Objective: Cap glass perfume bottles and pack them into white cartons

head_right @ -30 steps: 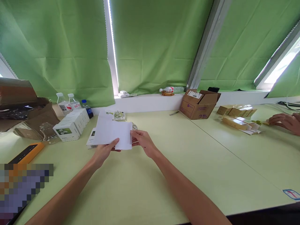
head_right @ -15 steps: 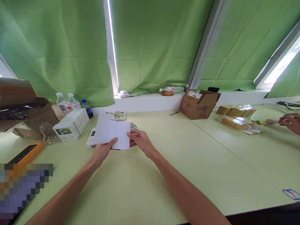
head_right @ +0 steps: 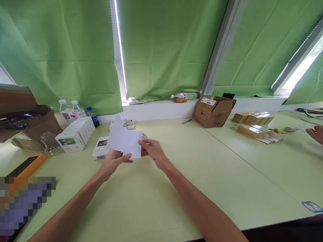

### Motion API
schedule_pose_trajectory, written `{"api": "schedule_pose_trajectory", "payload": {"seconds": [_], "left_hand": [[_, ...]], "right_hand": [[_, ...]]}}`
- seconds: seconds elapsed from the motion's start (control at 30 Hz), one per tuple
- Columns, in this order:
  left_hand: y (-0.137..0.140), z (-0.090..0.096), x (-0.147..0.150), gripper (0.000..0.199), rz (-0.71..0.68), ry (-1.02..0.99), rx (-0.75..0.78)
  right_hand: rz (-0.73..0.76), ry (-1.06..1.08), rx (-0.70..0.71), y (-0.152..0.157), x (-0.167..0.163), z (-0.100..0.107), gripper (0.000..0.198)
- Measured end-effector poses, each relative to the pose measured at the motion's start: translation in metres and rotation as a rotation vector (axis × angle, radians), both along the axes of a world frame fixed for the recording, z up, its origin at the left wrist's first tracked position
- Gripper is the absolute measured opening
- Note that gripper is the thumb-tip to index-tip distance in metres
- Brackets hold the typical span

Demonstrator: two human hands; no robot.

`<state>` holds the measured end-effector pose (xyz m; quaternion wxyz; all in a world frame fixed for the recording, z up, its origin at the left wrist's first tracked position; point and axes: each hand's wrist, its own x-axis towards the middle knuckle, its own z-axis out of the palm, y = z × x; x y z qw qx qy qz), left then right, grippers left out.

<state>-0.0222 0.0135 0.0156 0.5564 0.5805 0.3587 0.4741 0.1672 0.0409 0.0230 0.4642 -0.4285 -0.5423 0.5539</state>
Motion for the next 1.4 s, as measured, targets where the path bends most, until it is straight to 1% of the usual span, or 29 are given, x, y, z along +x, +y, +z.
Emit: {"api": "schedule_pose_trajectory", "payload": {"seconds": [0.07, 0.17, 0.4, 0.53, 0.67, 0.77, 0.9, 0.97, 1.1, 1.27, 1.4], "left_hand": [[0.000, -0.001, 0.000, 0.046, -0.051, 0.027, 0.016], [0.000, -0.004, 0.000, 0.048, -0.070, 0.044, 0.016], [0.003, -0.003, -0.003, 0.040, -0.004, 0.067, -0.019], [0.006, -0.002, -0.007, 0.040, 0.022, 0.057, -0.045], [0.009, -0.006, -0.007, 0.041, 0.067, 0.038, -0.056], [0.009, -0.006, -0.006, 0.044, 0.095, -0.012, -0.052], [0.007, -0.004, -0.005, 0.052, 0.120, -0.061, -0.016], [0.007, -0.004, -0.005, 0.053, 0.115, -0.047, -0.002], [0.009, -0.007, -0.006, 0.047, 0.112, 0.012, 0.033], [0.010, -0.010, -0.006, 0.051, 0.127, 0.104, 0.096], [0.011, -0.013, -0.007, 0.055, 0.130, 0.127, 0.107]], "right_hand": [[0.002, -0.001, -0.015, -0.001, 0.001, 0.002, 0.034], [0.023, 0.006, -0.029, -0.002, 0.001, 0.003, 0.034], [0.076, -0.018, -0.008, -0.002, 0.003, 0.005, 0.033], [0.132, -0.022, 0.001, -0.004, 0.002, 0.005, 0.033], [0.153, -0.020, -0.011, -0.005, -0.001, 0.002, 0.035], [0.137, -0.009, -0.024, -0.004, -0.002, 0.000, 0.036], [0.112, -0.004, -0.038, -0.003, -0.002, 0.000, 0.035], [0.114, -0.016, -0.040, -0.003, -0.001, 0.000, 0.035], [0.112, -0.024, -0.030, -0.003, 0.000, -0.002, 0.034], [0.090, -0.032, -0.024, 0.001, -0.001, -0.007, 0.035], [0.072, -0.037, -0.028, 0.003, -0.002, -0.009, 0.036]]}}
